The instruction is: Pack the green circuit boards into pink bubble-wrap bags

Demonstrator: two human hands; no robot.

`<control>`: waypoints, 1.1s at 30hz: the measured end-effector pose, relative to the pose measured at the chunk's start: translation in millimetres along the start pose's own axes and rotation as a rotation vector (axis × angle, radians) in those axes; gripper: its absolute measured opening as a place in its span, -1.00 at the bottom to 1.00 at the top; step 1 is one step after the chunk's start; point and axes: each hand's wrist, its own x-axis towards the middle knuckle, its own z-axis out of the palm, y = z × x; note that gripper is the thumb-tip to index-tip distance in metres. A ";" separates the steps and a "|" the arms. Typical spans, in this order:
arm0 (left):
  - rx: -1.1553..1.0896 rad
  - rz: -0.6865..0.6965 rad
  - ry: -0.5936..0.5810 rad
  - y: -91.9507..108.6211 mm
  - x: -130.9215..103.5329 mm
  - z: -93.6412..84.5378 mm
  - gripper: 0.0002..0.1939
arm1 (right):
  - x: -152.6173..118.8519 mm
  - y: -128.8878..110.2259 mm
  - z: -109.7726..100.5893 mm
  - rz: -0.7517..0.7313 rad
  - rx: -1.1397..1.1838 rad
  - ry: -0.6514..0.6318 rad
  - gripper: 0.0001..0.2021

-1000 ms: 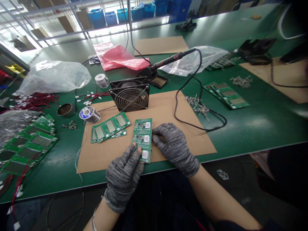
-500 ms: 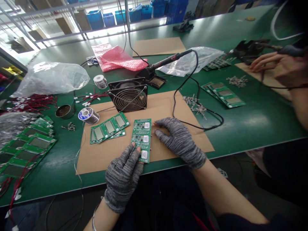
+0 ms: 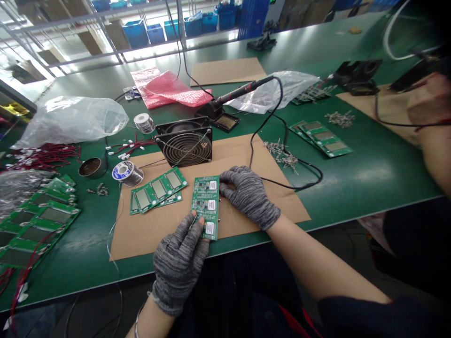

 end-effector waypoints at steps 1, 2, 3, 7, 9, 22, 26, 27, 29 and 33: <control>0.000 0.003 0.003 0.1 0.6 -0.3 -0.64 | 0.0 -0.1 0.0 0.002 0.002 0.003 -0.80; 0.000 0.006 0.004 0.1 1.0 -0.5 -0.64 | -0.1 -0.1 0.0 0.004 0.003 0.007 -0.80; -0.001 0.009 0.005 0.1 1.2 -0.6 -0.64 | -0.2 -0.1 0.2 0.006 0.006 0.013 -0.79; -0.012 0.008 -0.006 -0.9 -0.3 0.1 -0.63 | -0.8 0.6 1.7 0.009 0.015 0.035 -0.79; -0.018 0.003 -0.009 -1.5 -1.3 0.5 -0.63 | -1.0 1.2 2.7 0.007 0.019 0.045 -0.79; -0.001 0.016 0.009 -0.4 0.9 -1.7 -0.63 | -2.5 1.7 4.1 -0.016 0.087 0.101 -0.81; -0.035 -0.008 0.002 1.6 0.5 -1.2 -0.57 | -4.5 7.8 5.8 -0.017 0.176 0.176 -0.76; -0.053 -0.021 -0.002 1.7 0.0 -1.5 -0.53 | -6.6 9.9 5.8 -0.012 0.201 0.204 -0.72; -0.101 -0.055 -0.011 0.9 -1.7 -3.5 -0.44 | -14.9 12.8 4.3 0.009 0.245 0.274 -0.66; -0.226 -0.084 0.049 -0.7 -7.9 -17.8 -0.43 | -50.0 3.4 -8.0 0.034 0.417 0.445 -0.70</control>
